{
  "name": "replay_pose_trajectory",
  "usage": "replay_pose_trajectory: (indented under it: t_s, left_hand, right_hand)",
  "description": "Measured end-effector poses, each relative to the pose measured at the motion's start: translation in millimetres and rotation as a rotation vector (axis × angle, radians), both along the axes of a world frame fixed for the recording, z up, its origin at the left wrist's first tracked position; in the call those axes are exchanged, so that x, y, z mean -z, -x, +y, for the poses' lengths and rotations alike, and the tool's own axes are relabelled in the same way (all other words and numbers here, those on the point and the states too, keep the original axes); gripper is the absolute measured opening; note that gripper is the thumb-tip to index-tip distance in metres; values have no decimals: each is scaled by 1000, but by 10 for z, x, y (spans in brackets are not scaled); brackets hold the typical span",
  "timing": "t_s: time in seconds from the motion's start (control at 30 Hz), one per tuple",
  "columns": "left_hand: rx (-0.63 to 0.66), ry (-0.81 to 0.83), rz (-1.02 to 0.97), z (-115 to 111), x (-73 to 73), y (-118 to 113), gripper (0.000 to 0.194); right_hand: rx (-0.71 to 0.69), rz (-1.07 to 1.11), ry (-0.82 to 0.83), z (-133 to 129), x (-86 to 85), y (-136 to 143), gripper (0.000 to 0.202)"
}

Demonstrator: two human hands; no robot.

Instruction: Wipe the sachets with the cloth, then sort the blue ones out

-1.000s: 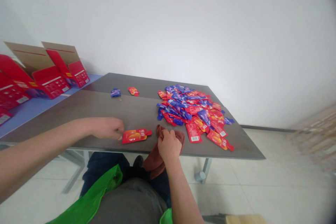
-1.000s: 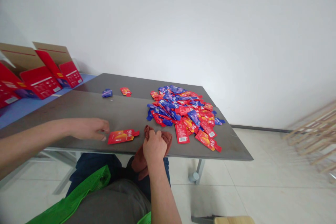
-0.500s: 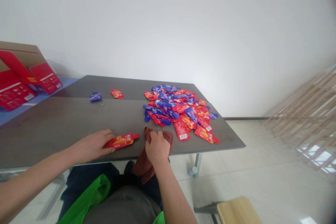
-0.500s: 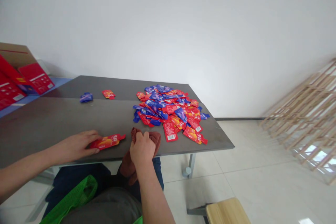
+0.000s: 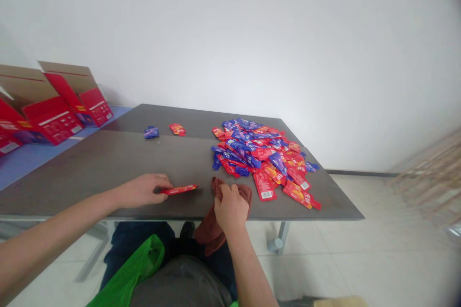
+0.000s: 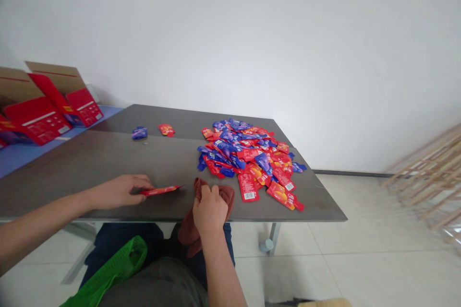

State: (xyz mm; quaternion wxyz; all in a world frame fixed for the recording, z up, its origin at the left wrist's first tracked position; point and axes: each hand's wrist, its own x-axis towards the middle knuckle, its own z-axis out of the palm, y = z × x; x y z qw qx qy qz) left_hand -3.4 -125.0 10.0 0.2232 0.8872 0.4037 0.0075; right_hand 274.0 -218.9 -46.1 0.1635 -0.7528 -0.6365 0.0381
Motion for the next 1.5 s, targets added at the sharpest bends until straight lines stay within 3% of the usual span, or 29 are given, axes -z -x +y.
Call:
replay_pose_trajectory:
  t_s: [0.1,0.23,0.37,0.43,0.53,0.6,0.67,0.77,0.87,1.0,1.07,1.17,1.23,1.4,1.5]
  left_hand:
    - [-109,75,-77,160,75,34,31]
    - [-304,19,-162,191,342,21,34]
    - [-329,-38,-196,96,478,-13,33]
    - [-335,-51,-205,77,506,-8,33]
    - [-339,-34,-258,90,557,13,32]
    - [-314,-18,-334,102,586,22,30]
    - [-286,-12,-342,105,596,23,28]
    - [-292,-16,-238,96,571,5,32]
    - [-306,-40,-229,86,536,-27,39]
    - [-328,-73,-224,73,536,-45,40]
    - [-319,-85,-235,67,559,-38,39]
    - [-320,-84,-249,62,590,-26,33]
    - [-319,-89,-244,61,594,-31,32]
    - [-318,-138,-229,38,549,-73,42]
    - [-334,-127,-238,26,544,-68,42]
  right_hand:
    - [4,-6,16,-4,5,8,14]
    - [17,-8,24,-11,32,-26,15]
    - [3,29,1,1,-27,-5,23]
    - [-79,54,-80,47,-114,129,28]
    - [-352,78,-205,200,-259,486,35]
    - [-521,45,-191,346,-319,726,33]
    - [-583,-17,-127,500,-326,874,31]
    - [-552,-78,-68,717,-260,855,29]
    - [-453,-98,-21,907,-210,639,28]
    - [-272,-89,63,973,-294,463,28]
    - [-285,-45,-11,865,-343,531,33]
    - [-450,-10,-146,658,-323,733,39]
    - [-535,-38,-118,634,-262,815,36]
    - [-375,-112,46,994,-232,639,28]
    - [-362,-109,27,1020,-306,579,30]
